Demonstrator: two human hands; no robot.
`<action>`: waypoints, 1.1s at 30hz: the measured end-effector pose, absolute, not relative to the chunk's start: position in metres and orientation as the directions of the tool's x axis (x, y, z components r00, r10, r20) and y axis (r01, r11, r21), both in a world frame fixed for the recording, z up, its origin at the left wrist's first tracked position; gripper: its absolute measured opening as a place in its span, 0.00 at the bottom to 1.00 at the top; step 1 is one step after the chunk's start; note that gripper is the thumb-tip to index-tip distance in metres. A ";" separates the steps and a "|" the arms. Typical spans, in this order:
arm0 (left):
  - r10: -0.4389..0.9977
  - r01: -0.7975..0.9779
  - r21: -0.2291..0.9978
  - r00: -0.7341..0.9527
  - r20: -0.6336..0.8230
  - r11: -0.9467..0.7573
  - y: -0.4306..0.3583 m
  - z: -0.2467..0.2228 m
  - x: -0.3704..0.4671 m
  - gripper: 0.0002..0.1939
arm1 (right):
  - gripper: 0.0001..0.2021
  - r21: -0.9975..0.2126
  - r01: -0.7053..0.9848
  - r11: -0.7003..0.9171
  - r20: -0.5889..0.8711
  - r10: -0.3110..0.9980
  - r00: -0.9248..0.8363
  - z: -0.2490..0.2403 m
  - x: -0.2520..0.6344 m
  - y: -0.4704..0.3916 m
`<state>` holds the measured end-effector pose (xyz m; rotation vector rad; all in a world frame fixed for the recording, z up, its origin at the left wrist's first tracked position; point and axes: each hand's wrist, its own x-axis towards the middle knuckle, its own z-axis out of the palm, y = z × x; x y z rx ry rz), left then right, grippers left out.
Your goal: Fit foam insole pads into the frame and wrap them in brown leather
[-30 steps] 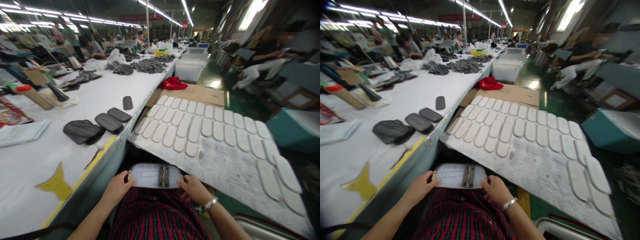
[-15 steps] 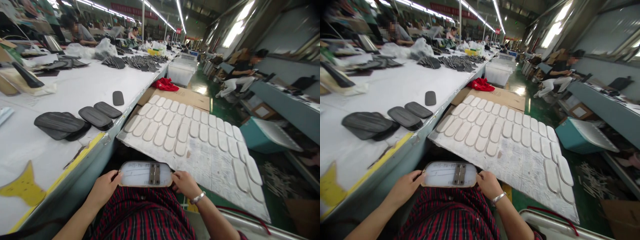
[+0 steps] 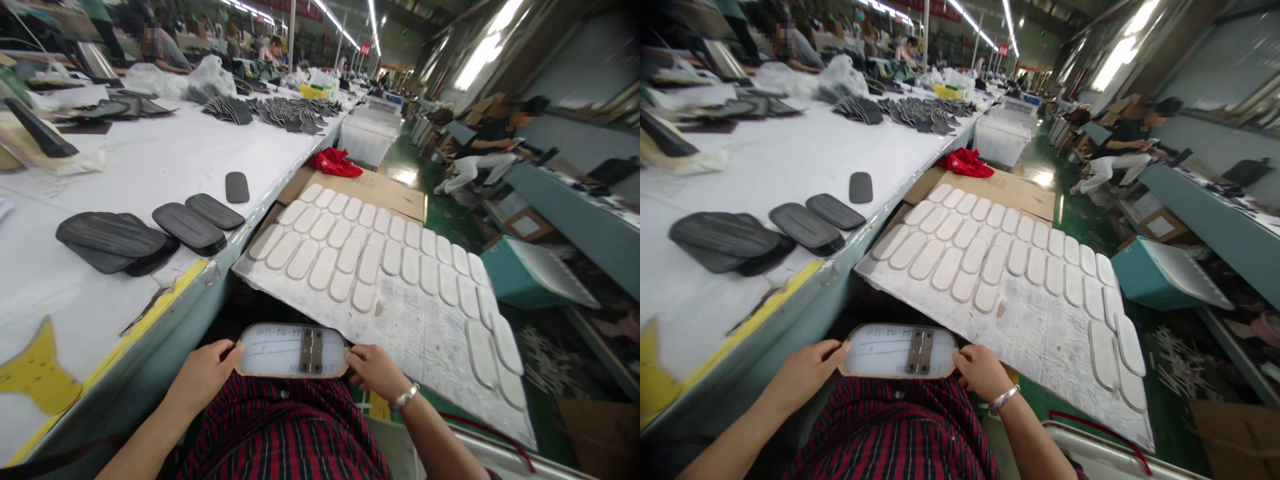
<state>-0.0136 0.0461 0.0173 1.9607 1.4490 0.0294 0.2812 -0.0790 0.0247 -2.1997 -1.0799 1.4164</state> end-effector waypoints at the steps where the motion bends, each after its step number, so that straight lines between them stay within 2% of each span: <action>1: 0.851 0.845 0.510 0.381 -0.362 -0.162 0.047 0.017 -0.013 0.18 | 0.15 -0.590 0.484 -0.646 -0.609 0.750 0.258 0.025 0.279 -0.079; 4: 0.870 0.860 0.463 0.384 -0.311 -0.214 0.046 0.014 -0.009 0.18 | 0.18 -0.500 0.649 -0.573 -0.494 0.805 0.329 0.025 0.273 -0.076; 9: 0.898 0.841 0.493 0.373 -0.234 -0.221 0.040 0.006 -0.008 0.19 | 0.18 -0.390 0.794 -0.465 -0.368 0.870 0.328 0.028 0.265 -0.071; 13: 0.908 0.833 0.510 0.363 -0.210 -0.215 0.038 0.008 -0.009 0.19 | 0.15 -0.271 0.924 -0.270 -0.299 0.936 0.186 0.025 0.265 -0.076; 15: 0.907 0.833 0.515 0.359 -0.221 -0.204 0.037 0.012 -0.010 0.19 | 0.13 -0.254 0.946 -0.202 -0.280 0.952 0.128 0.024 0.265 -0.081; 20: 0.890 0.835 0.516 0.370 -0.266 -0.192 0.036 0.020 -0.012 0.17 | 0.20 -0.390 0.849 -0.355 -0.331 0.915 0.230 0.022 0.264 -0.089; 24: 0.903 0.822 0.544 0.349 -0.250 -0.167 0.053 0.023 -0.005 0.20 | 0.16 -0.453 0.792 -0.408 -0.392 0.890 0.234 0.022 0.264 -0.088; 26: 0.886 0.813 0.531 0.406 -0.223 -0.239 0.064 0.023 0.003 0.18 | 0.16 -0.475 0.765 -0.435 -0.408 0.879 0.247 0.022 0.266 -0.087; 29: 0.792 0.726 0.521 0.593 -0.145 -0.448 0.078 0.016 0.012 0.18 | 0.18 -0.532 0.689 -0.492 -0.446 0.854 0.266 0.021 0.270 -0.088; 31: 0.795 0.706 0.507 0.604 -0.066 -0.494 0.085 0.005 0.014 0.17 | 0.20 -0.588 0.613 -0.528 -0.490 0.835 0.249 0.014 0.271 -0.090; 33: 0.810 0.674 0.547 0.586 0.011 -0.496 0.089 -0.007 0.012 0.13 | 0.20 -0.656 0.490 -0.574 -0.558 0.806 0.199 0.003 0.274 -0.090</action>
